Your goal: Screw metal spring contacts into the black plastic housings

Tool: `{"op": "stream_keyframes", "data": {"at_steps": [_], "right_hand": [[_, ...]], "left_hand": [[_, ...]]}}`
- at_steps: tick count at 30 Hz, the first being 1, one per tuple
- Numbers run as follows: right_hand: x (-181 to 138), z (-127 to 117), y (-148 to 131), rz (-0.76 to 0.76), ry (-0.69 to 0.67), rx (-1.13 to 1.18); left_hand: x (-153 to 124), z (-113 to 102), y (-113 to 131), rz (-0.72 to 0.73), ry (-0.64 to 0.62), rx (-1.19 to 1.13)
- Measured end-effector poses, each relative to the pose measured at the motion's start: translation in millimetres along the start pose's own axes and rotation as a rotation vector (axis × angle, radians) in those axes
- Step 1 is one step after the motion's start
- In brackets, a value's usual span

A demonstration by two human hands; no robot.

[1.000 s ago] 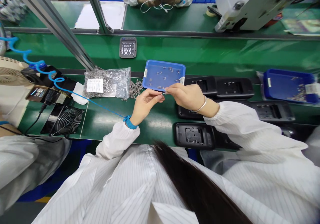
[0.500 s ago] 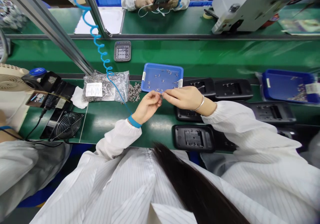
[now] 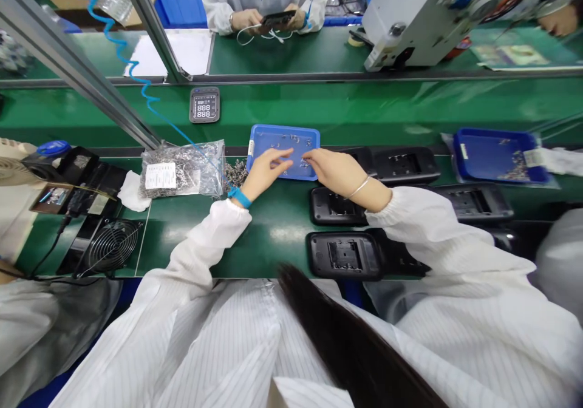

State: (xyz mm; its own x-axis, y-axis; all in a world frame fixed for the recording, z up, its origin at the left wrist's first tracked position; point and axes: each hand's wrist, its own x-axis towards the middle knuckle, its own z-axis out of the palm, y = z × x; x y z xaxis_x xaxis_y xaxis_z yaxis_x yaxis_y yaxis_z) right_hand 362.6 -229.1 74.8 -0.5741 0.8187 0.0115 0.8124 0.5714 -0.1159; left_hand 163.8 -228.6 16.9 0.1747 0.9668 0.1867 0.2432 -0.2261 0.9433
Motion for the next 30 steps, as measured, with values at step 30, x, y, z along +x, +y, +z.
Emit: {"op": "stream_keyframes", "data": {"at_steps": [30], "right_hand": [[-50.7,-18.0,-59.2,-0.283,0.249,-0.065]], "left_hand": [[-91.1,12.4,51.7,-0.209,0.143,-0.738]]}}
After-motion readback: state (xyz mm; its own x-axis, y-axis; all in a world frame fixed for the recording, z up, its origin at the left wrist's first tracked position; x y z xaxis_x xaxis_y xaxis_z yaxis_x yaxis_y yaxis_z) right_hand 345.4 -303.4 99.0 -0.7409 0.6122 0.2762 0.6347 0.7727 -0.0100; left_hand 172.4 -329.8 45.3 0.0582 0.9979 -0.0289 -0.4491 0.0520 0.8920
